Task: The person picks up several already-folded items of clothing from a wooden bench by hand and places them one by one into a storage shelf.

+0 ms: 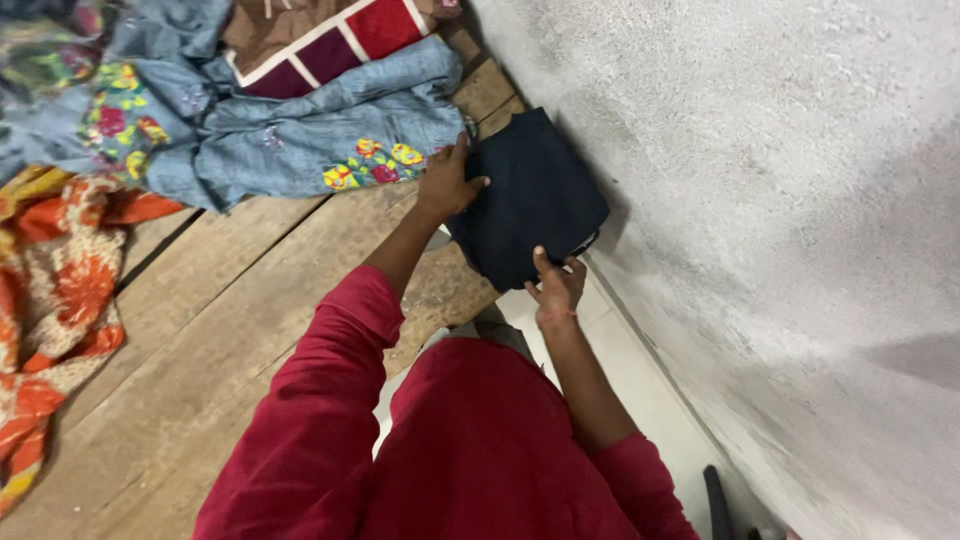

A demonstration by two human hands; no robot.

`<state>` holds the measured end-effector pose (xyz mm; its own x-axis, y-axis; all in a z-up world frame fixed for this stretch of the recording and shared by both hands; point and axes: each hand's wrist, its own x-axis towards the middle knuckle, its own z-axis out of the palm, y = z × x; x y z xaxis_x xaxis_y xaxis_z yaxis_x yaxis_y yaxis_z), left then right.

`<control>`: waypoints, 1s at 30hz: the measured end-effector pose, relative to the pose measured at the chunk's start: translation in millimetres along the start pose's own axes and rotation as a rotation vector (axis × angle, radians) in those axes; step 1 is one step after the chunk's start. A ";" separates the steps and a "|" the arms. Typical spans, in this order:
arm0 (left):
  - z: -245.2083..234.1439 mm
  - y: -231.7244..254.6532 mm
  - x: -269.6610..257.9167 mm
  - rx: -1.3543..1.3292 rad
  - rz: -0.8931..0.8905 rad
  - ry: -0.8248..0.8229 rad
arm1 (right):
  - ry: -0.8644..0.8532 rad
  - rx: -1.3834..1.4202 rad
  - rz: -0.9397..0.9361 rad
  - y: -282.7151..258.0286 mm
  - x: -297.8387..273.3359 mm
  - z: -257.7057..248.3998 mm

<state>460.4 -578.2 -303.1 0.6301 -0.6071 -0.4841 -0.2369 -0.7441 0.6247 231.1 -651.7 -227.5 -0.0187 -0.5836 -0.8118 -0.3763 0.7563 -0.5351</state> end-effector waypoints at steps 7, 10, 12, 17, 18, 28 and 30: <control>19.0 -10.3 -10.6 -0.040 0.288 0.208 | -0.004 -0.031 -0.058 -4.6 -21.5 6.2; 16.7 -10.1 -20.2 -0.144 0.166 0.088 | -0.053 0.008 -0.103 -8.0 -24.3 4.1; 10.0 -10.0 -23.3 -0.262 0.272 0.118 | -0.096 0.048 -0.179 -2.9 -24.1 -2.7; 8.3 -5.9 -35.7 -0.333 0.073 -0.037 | 0.041 -0.227 -0.498 2.7 -30.9 -10.4; 9.1 -5.8 -37.9 -0.315 0.040 -0.042 | -0.009 -0.195 -0.536 0.5 -34.5 -10.4; 14.6 -19.1 -64.0 -0.842 -0.272 -0.214 | -0.430 -0.131 -0.727 -30.7 -81.8 -2.4; 14.6 -22.5 -67.3 -0.942 -0.260 -0.216 | -0.461 -0.156 -0.739 -23.9 -83.5 1.2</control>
<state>412.6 -524.7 -293.5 0.4088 -0.5640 -0.7174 0.6310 -0.3933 0.6687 242.7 -620.7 -147.2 0.6418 -0.7046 -0.3027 -0.2674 0.1644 -0.9495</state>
